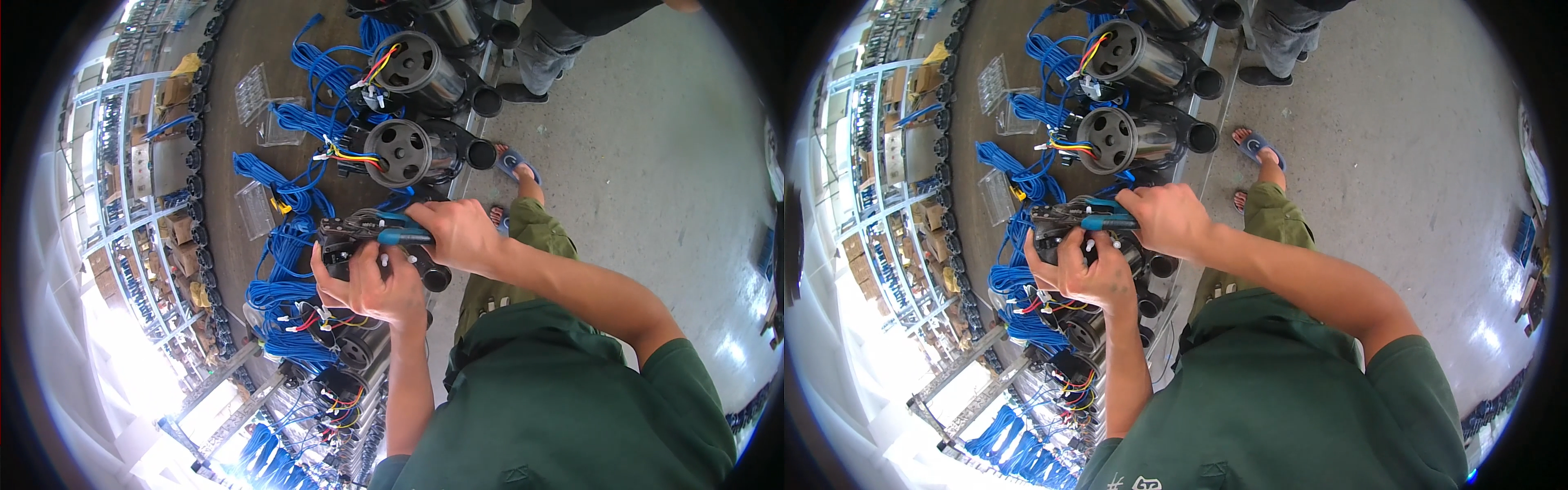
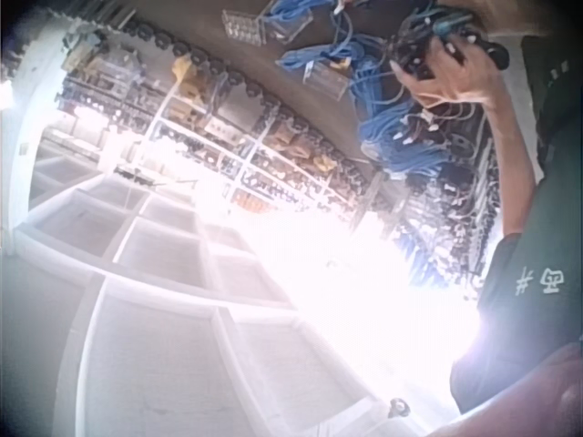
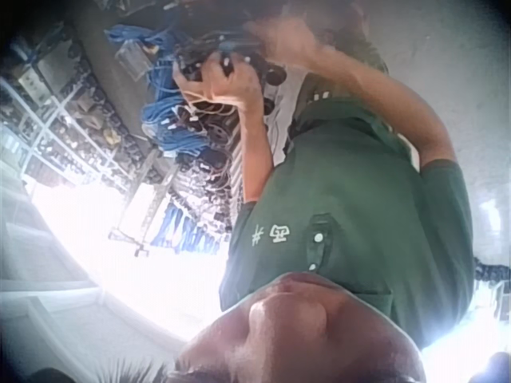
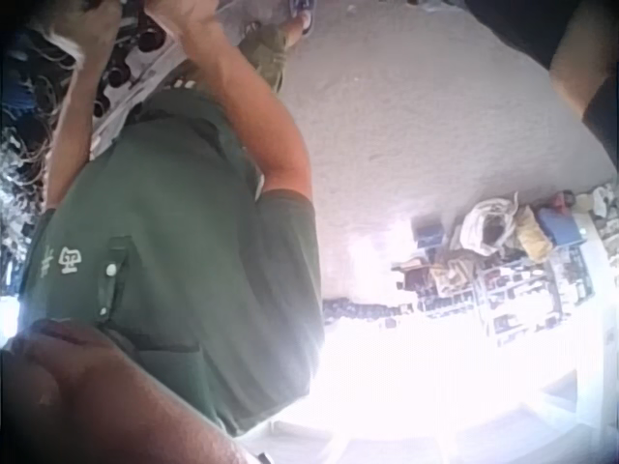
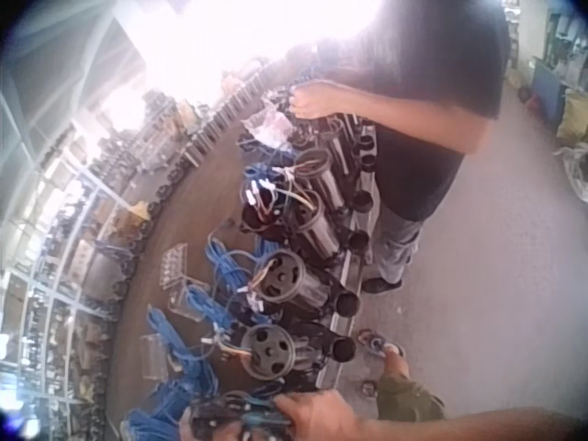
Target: The person works at a long table in a warehouse setting, stripping and connecting colored wires to a series of cylindrical electrical components using a pair of pliers and their hands.
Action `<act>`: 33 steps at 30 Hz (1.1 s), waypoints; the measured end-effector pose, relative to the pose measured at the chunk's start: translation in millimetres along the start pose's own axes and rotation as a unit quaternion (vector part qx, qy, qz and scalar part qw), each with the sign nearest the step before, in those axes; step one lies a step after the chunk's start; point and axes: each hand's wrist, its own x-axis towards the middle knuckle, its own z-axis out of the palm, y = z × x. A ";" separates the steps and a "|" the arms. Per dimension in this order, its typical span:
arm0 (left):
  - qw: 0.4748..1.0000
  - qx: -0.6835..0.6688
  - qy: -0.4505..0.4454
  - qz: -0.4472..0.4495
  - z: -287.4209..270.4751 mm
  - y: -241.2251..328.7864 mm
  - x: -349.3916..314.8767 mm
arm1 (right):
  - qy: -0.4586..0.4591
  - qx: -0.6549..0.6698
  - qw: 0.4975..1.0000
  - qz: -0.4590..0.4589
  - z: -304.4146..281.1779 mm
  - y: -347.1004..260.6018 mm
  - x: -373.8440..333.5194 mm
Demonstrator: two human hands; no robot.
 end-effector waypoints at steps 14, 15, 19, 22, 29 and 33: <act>0.889 -0.335 -0.148 -0.275 -83.4 50.0 -63.2 | -0.002 0.022 0.997 0.076 2.8 -2.0 -1.8; 0.788 -0.431 -0.142 -0.416 -67.3 59.6 -76.8 | -0.019 0.008 0.998 0.066 3.0 -3.1 -5.9; 0.532 -0.611 -0.254 -0.528 -9.0 41.7 -33.0 | -0.029 -0.067 0.997 0.016 -8.6 -8.7 -18.2; 0.446 -0.708 -0.207 -0.507 18.3 39.3 -34.0 | 0.014 -0.033 0.998 -0.045 -10.0 -7.8 -18.3; 0.422 -0.740 -0.092 -0.515 28.8 47.0 -36.5 | -0.092 -0.003 0.996 -0.013 -23.0 -7.6 -17.5; 0.424 -0.759 -0.142 -0.474 23.4 33.8 -33.9 | -0.062 0.016 0.998 -0.025 -34.3 -61.2 -13.1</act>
